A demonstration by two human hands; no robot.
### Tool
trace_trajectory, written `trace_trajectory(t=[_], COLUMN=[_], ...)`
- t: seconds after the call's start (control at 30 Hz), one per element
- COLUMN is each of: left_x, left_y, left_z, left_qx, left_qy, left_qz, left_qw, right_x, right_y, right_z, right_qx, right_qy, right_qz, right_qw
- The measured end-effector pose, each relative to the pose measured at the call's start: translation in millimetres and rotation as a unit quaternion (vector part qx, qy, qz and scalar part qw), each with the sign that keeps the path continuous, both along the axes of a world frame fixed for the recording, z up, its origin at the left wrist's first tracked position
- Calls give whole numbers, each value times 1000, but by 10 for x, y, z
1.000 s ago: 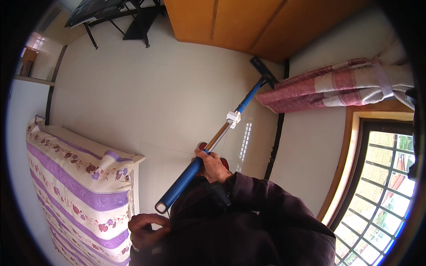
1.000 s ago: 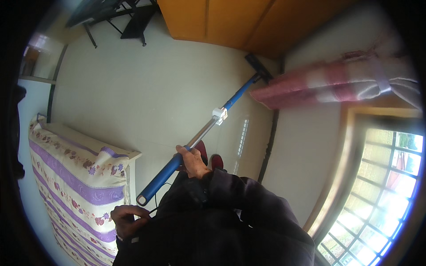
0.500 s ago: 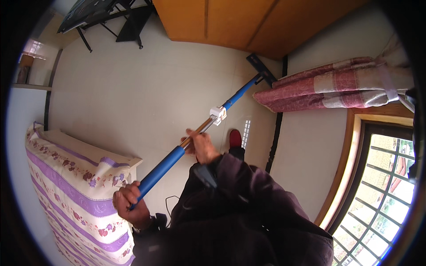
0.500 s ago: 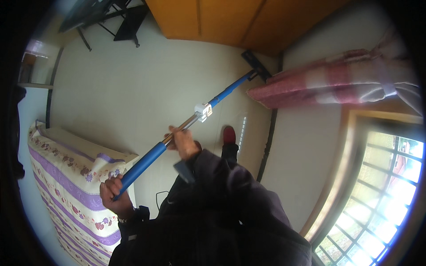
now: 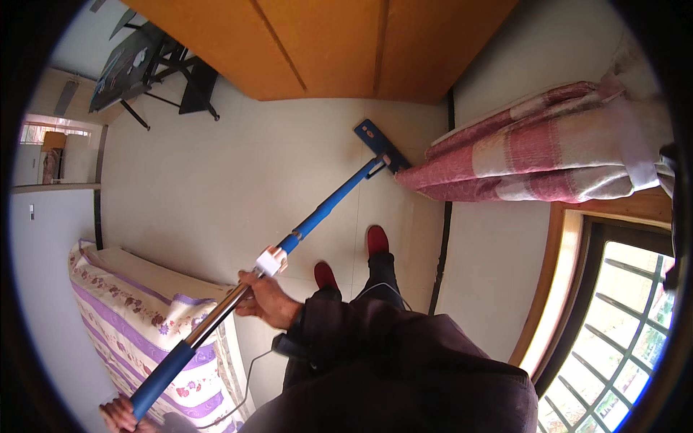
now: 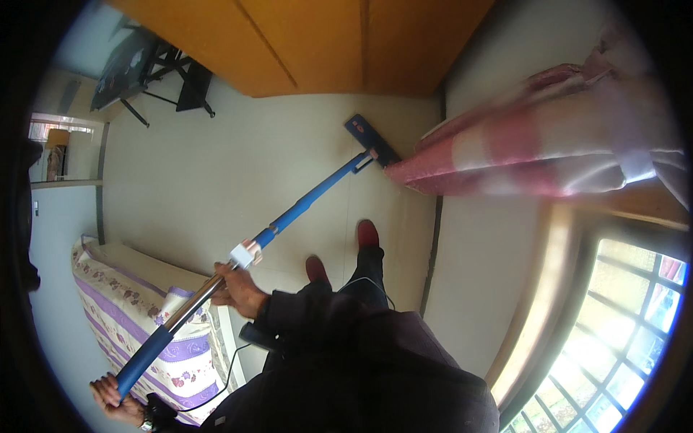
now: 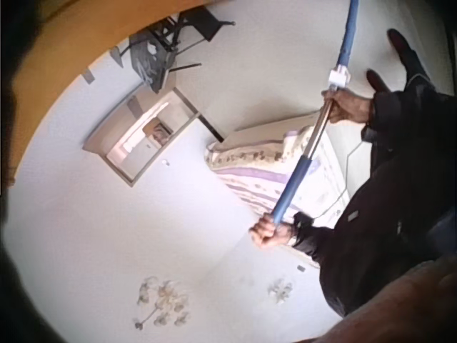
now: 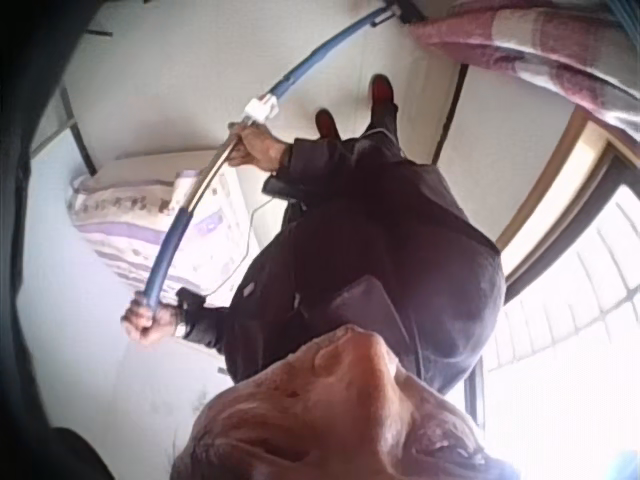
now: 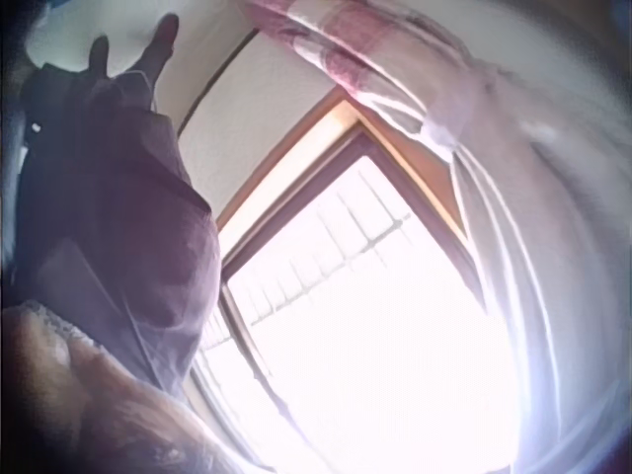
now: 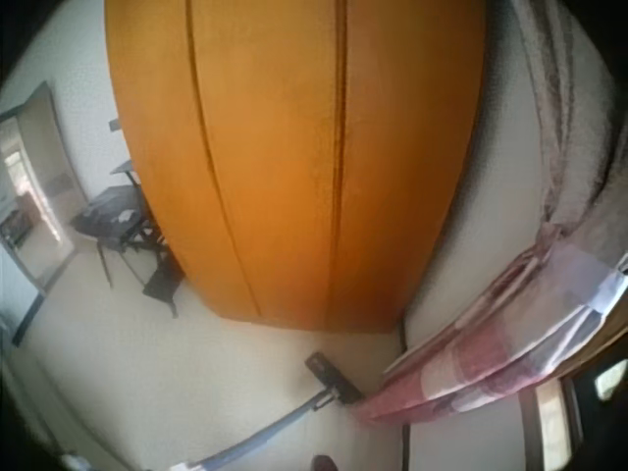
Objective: The person mops the bedroom floor using a blue flat mop. They move around the bed, under the window, and near the door, repeatedly pushing and pulling the mop across the tiled surface.
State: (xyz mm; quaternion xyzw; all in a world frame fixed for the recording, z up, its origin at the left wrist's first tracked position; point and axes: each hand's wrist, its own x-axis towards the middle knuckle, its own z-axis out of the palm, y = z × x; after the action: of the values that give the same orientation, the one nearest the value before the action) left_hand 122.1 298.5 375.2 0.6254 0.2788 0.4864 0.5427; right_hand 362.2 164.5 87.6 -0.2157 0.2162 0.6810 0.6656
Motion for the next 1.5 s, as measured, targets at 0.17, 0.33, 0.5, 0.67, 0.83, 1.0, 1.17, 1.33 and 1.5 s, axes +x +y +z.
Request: trace_trajectory(t=[0.17, 0.33, 0.5, 0.67, 0.83, 1.0, 1.17, 1.33, 1.5], left_x=[267, 232, 115, 20, -414, -959, -1258, -1412, -1305], left_y=[-35, 62, -344, -932, -1453, -1854, -2179, -2609, -3092], left_z=[407, 74, -441, -686, -1014, -1355, -1657, -1907, -2310], left_qx=[-28, 192, 84, -1, -110, -169, -329, -111, 29], left_qy=[-112, 37, 161, 330, 413, 536, 563, 688, 689], left_qz=[-233, -117, -95, -170, -179, -251, -289, -265, -183], left_qw=[966, 974, 979, 928, 886, 788, 701, 667, 701], right_x=[390, 612, 676, 407, -122, -695, -1131, -1266, -1110], right_y=[-355, -656, -957, -1148, -1363, -1663, -1917, -2079, -2274], right_z=[475, 399, 85, -190, -536, -979, -1258, -1400, -1650], right_qx=[105, 151, 156, 163, 2, -34, -3, -36, -132], right_qy=[95, 98, 124, 89, 183, 121, 160, 144, 57], right_qz=[-26, -107, -185, -187, -190, -157, -126, -49, -47], right_qw=[990, 978, 962, 965, 964, 980, 979, 988, 988])
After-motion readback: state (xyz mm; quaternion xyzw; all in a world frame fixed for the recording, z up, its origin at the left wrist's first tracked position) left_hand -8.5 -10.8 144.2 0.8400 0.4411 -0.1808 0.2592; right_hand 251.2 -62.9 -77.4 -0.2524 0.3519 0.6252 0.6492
